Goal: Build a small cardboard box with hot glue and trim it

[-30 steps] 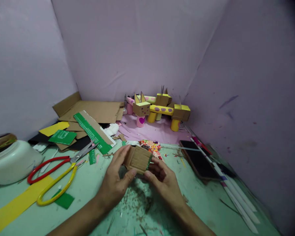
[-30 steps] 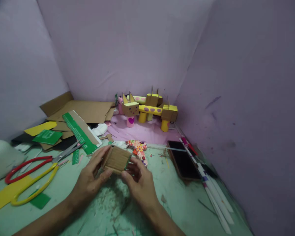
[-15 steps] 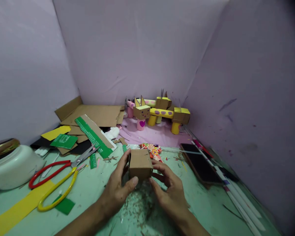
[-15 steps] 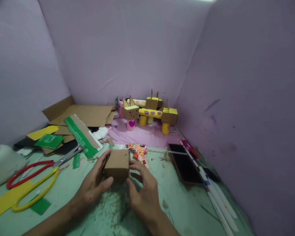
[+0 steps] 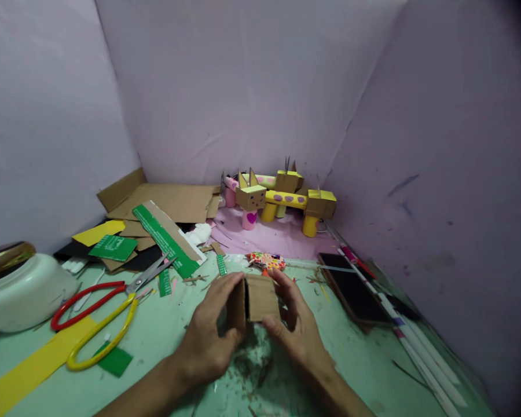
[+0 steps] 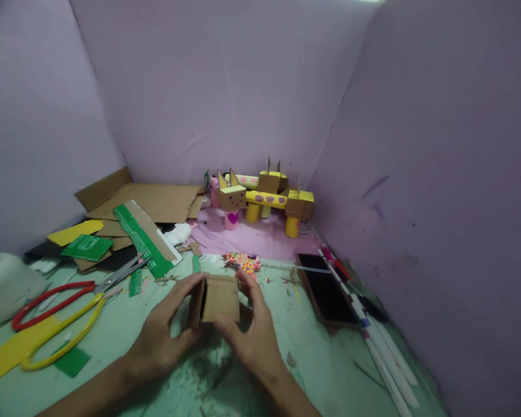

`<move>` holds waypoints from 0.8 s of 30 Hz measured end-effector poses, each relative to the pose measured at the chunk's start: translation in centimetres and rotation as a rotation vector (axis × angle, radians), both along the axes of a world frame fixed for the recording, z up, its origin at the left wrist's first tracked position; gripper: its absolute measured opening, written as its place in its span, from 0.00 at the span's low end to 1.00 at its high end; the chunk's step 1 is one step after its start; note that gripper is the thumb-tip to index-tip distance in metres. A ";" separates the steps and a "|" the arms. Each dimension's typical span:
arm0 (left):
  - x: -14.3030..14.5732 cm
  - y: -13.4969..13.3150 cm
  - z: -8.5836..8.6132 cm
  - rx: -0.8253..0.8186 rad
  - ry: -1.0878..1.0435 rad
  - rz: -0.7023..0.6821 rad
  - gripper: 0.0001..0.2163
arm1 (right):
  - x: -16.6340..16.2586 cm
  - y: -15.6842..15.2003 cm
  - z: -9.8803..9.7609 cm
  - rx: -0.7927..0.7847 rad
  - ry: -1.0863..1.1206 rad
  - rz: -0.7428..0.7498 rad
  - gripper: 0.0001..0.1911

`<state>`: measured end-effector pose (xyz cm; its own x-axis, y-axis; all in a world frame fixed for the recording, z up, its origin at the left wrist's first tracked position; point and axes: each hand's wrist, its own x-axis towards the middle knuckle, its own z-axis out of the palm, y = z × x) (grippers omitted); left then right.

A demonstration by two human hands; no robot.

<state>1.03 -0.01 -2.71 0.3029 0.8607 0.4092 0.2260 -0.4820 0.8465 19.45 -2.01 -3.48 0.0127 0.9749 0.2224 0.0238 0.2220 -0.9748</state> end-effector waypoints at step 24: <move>0.3 0.8 0.7 -0.107 -0.056 -0.165 0.19 | 0.2 0.4 -0.2 0.160 -0.352 -0.048 0.21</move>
<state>1.30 0.76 -2.00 0.4226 0.8408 0.3382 0.1030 -0.4153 0.9038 19.66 -1.61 -3.65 -0.0464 0.9275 0.3708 0.3650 0.3613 -0.8580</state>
